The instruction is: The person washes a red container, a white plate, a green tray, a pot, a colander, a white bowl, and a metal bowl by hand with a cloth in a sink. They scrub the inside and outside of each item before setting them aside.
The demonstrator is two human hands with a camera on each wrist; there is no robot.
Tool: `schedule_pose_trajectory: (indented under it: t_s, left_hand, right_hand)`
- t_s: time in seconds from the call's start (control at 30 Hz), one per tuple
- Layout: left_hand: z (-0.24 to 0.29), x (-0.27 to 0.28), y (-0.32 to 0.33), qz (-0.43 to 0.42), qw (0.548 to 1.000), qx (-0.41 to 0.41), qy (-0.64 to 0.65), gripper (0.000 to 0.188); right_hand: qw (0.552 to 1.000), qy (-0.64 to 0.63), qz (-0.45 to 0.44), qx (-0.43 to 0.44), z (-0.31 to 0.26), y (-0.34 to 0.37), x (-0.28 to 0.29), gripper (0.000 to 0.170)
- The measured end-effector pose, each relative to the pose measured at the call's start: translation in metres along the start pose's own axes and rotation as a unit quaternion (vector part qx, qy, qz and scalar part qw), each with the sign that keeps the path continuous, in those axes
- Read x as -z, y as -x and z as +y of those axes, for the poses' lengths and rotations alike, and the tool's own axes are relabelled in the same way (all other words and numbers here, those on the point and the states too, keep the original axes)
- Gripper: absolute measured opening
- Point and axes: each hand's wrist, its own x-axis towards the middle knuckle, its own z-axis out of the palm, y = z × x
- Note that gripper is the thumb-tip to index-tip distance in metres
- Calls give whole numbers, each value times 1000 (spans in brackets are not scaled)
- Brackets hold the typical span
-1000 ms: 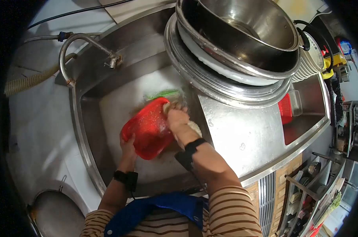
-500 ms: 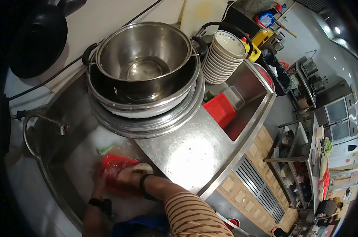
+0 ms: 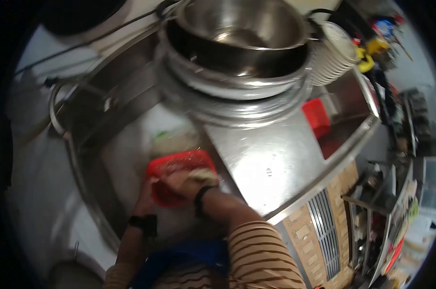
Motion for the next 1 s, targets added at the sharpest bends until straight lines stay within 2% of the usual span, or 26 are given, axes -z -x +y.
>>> schedule_pose_trajectory:
  t_s: [0.03,0.07,0.13,0.17,0.2,0.23,0.27,0.3,0.33,0.37,0.4,0.43,0.47,0.5,0.53,0.57,0.6,0.63,0.67,0.73,0.77,0.83,0.9,0.93,0.97,1.0]
  left_hand:
    - [21,-27,26,-12,996,-68,56,44]
    - [29,-34,35,10,996,-76,55,44]
    - [38,-37,45,28,991,-128,24,51]
    - [36,-31,42,35,991,-131,23,51]
    - [29,-25,35,43,993,-112,19,51]
    - [26,-24,29,47,994,-94,14,51]
    - [24,-31,28,42,994,-96,12,51]
    - [21,-40,28,57,991,-122,-20,50]
    - [17,-46,29,71,985,-146,-53,50]
    - [22,-49,39,60,986,-143,-57,50]
    - [37,-57,52,-4,988,-154,8,48]
    - [48,-73,54,-89,981,-155,80,47]
    - [45,-71,50,-152,976,-128,89,47]
    - [37,-63,48,-135,979,-131,79,47]
    - [27,-53,47,-114,982,-136,67,47]
    - [16,-41,46,-84,984,-146,53,48]
    - [6,-29,43,-30,985,-164,39,48]
    - [-1,-21,35,31,981,-189,19,49]
    - [-11,-12,16,19,982,-187,24,49]
    - [-35,0,-16,178,949,-252,-61,50]
    - [-39,0,-19,178,949,-251,-62,50]
    - [-46,-2,-25,81,977,-194,-49,46]
    - [-51,-3,-30,-17,990,-138,-33,42]
    - [-53,-4,-32,-64,991,-112,-25,41]
    - [-56,-3,-33,-106,991,-86,-16,39]
    - [-58,-2,-34,-142,988,-63,-8,37]
  right_hand:
    - [983,166,77,4,1,7,14,27]
    - [983,64,-90,-148,32,-20,4,31]
    - [983,98,-63,-141,44,-5,14,30]
    - [984,97,-66,-134,53,-17,-15,30]
    - [943,310,86,-78,73,-39,-66,30]
    - [832,502,235,-21,80,-56,-94,29]
    - [605,728,322,19,51,-55,-75,22]
    - [807,513,284,71,8,-32,-31,19]
    - [935,250,223,117,-26,-14,5,17]
    - [944,253,177,116,-28,-13,14,19]
    - [951,260,134,100,-22,-12,25,21]
    - [949,233,198,77,-8,-17,26,23]
    - [939,219,263,39,16,-24,17,25]
    - [909,326,253,-59,54,-42,-1,33]
    - [941,287,175,-38,32,6,48,35]
    - [945,246,163,-142,21,28,58,36]
    - [940,248,148,-180,30,2,31,41]
    - [939,273,67,-200,42,-19,6,44]
    - [934,293,-15,-205,53,-34,-15,47]
    - [898,273,89,-334,47,-43,-48,47]
    - [898,273,88,-334,63,-57,-71,47]
    - [759,463,233,-395,82,-104,-149,48]
    - [556,618,363,-422,96,-129,-235,49]
    - [437,676,419,-420,83,-122,-216,50]
    - [441,674,422,-416,91,-112,-188,50]
    - [408,872,188,-193,55,-78,-149,29]
